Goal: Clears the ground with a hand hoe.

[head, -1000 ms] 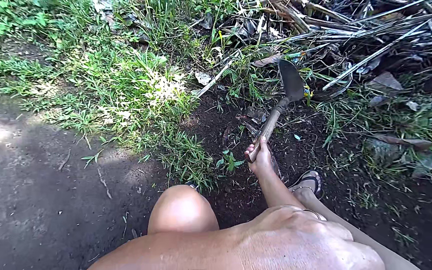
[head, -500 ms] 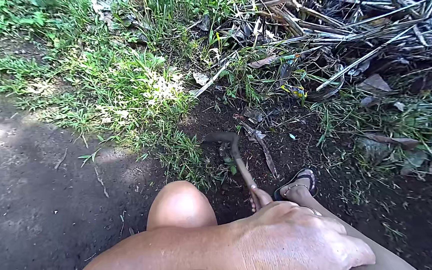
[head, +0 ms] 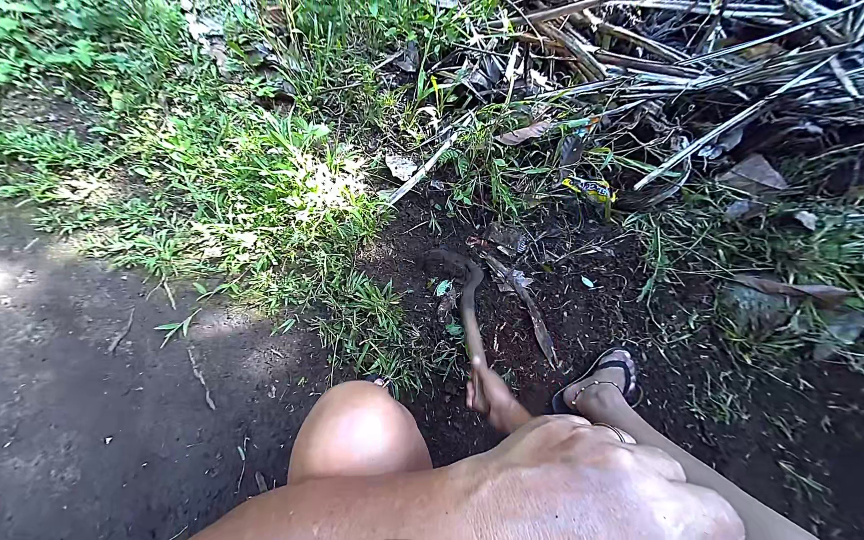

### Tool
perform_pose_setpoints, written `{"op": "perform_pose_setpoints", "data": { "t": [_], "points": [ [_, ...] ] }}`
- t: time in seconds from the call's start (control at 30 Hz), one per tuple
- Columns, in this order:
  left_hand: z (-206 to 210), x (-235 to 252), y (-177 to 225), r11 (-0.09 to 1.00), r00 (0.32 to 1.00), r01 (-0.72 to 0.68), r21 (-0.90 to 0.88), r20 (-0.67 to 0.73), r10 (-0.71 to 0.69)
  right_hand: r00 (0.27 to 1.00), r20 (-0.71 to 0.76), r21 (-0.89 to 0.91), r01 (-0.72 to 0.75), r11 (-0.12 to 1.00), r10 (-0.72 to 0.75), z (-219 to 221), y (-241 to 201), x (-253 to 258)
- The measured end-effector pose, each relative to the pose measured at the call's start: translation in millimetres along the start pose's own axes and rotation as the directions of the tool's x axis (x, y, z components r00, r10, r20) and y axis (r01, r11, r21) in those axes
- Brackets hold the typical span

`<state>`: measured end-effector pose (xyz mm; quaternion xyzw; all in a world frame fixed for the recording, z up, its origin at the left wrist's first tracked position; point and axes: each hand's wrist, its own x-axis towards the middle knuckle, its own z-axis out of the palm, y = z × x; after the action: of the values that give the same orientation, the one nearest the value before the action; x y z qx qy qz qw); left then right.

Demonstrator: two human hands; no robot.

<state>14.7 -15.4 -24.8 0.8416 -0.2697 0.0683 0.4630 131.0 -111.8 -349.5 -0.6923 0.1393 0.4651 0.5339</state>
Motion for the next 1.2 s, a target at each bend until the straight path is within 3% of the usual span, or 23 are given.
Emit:
{"op": "perform_pose_setpoints", "data": {
  "t": [0.1,0.13,0.2,0.23,0.27,0.33,0.4,0.5,0.63,0.73,0.83,0.93,1.1,1.2],
  "points": [
    [-1,-2,2,1.000,1.000,0.001,0.002,-0.007,-0.001,0.979,-0.161,-0.222,-0.163,0.961,0.129,13,2,-92],
    [1,-2,4,1.000,1.000,-0.007,-0.004,-0.006,0.007,0.972,-0.206,-0.275,-0.167,0.947,0.111,10,-1,-115],
    [5,-1,8,0.999,1.000,-0.032,-0.010,-0.002,0.032,0.986,-0.154,-0.359,-0.112,0.927,0.059,-16,3,-117],
    [6,-1,10,0.999,0.999,-0.042,-0.011,0.003,0.042,0.973,-0.152,-0.363,0.108,0.926,-0.174,-32,26,-94],
    [7,-1,12,0.999,0.999,-0.051,-0.011,0.008,0.052,0.956,-0.145,-0.397,0.179,0.900,-0.254,-42,30,-76],
    [7,-2,15,0.998,0.998,-0.063,-0.008,0.014,0.063,0.943,-0.147,-0.563,0.169,0.809,-0.299,-42,6,-72],
    [8,-2,19,0.998,0.997,-0.069,-0.004,0.021,0.070,0.883,-0.083,-0.708,0.275,0.651,-0.463,-32,-13,-77],
    [9,-2,21,0.996,0.996,-0.092,0.010,0.016,0.092,0.729,0.121,-0.790,0.482,0.379,-0.674,-3,-35,-84],
    [7,-4,22,0.996,0.997,-0.082,0.014,0.011,0.082,0.809,0.320,-0.902,0.420,0.103,-0.494,54,-62,-93],
    [4,-8,23,0.999,0.999,-0.050,0.020,0.016,0.049,0.901,0.351,-0.936,0.330,-0.121,-0.255,74,-58,-71],
    [1,-14,24,0.999,1.000,-0.027,0.035,0.000,0.027,0.961,0.257,-0.953,0.234,-0.190,-0.106,38,-36,-45],
    [-4,-20,23,0.998,1.000,-0.005,0.057,-0.013,0.006,0.981,0.162,-0.966,0.135,-0.219,-0.108,-32,-42,-35],
    [-4,-23,18,0.998,1.000,-0.001,0.061,-0.007,0.002,0.964,0.027,-0.945,-0.061,-0.321,-0.264,-144,-121,-49],
    [-3,-23,21,0.999,1.000,0.003,0.042,0.007,-0.003,0.903,-0.169,-0.919,-0.289,-0.267,-0.395,-195,-187,-59]
  ]
}}
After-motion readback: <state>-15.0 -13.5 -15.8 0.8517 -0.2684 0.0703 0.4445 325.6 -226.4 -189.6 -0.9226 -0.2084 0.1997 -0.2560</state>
